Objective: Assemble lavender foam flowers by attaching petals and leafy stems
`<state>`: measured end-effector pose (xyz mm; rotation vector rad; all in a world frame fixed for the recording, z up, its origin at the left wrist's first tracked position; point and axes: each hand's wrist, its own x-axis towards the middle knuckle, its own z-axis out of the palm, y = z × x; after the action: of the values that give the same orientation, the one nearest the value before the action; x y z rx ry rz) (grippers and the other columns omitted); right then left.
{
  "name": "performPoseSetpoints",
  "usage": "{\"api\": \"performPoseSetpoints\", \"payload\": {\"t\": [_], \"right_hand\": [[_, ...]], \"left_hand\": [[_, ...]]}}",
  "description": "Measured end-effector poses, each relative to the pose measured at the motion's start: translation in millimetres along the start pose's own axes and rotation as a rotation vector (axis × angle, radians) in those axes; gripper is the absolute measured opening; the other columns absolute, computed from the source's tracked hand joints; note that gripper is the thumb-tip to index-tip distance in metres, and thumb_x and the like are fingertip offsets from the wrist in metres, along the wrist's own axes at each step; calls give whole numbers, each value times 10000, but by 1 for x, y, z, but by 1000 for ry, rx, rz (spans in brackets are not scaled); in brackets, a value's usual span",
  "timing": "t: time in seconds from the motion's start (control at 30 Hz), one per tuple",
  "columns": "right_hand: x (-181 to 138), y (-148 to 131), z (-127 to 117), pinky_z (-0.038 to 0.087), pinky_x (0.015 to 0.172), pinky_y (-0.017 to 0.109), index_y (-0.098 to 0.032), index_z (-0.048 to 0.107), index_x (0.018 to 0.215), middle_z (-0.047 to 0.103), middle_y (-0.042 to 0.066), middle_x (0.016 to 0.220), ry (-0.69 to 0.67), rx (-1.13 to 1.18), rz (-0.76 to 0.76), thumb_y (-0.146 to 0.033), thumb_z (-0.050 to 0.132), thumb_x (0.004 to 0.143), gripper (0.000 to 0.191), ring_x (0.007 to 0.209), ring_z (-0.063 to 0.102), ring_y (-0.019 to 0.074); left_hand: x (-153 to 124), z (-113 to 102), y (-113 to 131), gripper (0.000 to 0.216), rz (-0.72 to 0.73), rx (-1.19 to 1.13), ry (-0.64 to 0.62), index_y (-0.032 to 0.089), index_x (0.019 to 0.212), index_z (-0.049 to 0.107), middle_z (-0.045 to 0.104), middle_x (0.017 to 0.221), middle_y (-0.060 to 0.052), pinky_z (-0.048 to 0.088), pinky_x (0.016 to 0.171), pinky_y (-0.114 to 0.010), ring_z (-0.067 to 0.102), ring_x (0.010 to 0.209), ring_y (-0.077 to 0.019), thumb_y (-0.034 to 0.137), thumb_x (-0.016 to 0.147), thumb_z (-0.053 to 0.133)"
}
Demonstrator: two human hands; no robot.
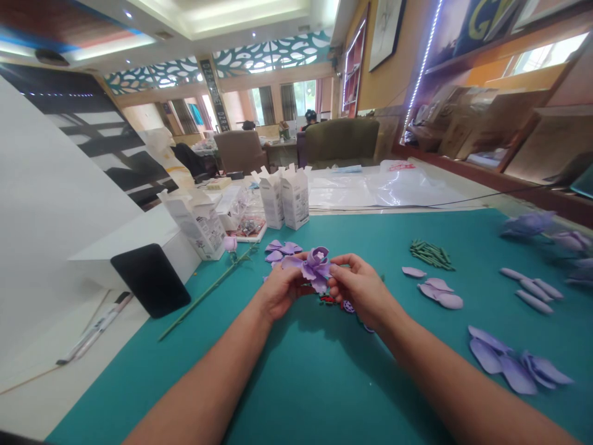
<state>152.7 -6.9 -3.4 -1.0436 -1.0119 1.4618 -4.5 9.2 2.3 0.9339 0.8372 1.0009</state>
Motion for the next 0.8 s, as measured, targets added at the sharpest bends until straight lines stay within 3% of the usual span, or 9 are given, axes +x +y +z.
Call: {"api": "performPoseSetpoints", "payload": {"t": [0.4, 0.53, 0.8], "right_hand": [[3, 4, -2, 447, 438, 199, -188, 493, 907, 622, -43, 557, -39, 93, 9, -338, 727, 699, 347, 438, 563, 89], [2, 3, -1, 448, 437, 197, -189, 502, 916, 620, -47, 569, -50, 85, 24, -341, 707, 716, 324, 443, 564, 88], [4, 5, -4, 382, 404, 184, -196, 535, 931, 591, -50, 617, -13, -91, -21, -397, 610, 760, 275, 468, 540, 85]], "left_hand": [[1, 1, -6, 431, 45, -109, -22, 176, 1085, 638, 700, 867, -44, 515, 685, -265, 636, 701, -143, 155, 657, 678], [3, -1, -7, 333, 44, -127, -21, 150, 982, 661, 698, 839, -46, 515, 685, -263, 633, 701, -143, 138, 650, 679], [6, -27, 19, 132, 128, -312, 164, 142, 800, 656, 705, 738, -38, 534, 680, -275, 647, 655, -137, 75, 721, 574]]}}
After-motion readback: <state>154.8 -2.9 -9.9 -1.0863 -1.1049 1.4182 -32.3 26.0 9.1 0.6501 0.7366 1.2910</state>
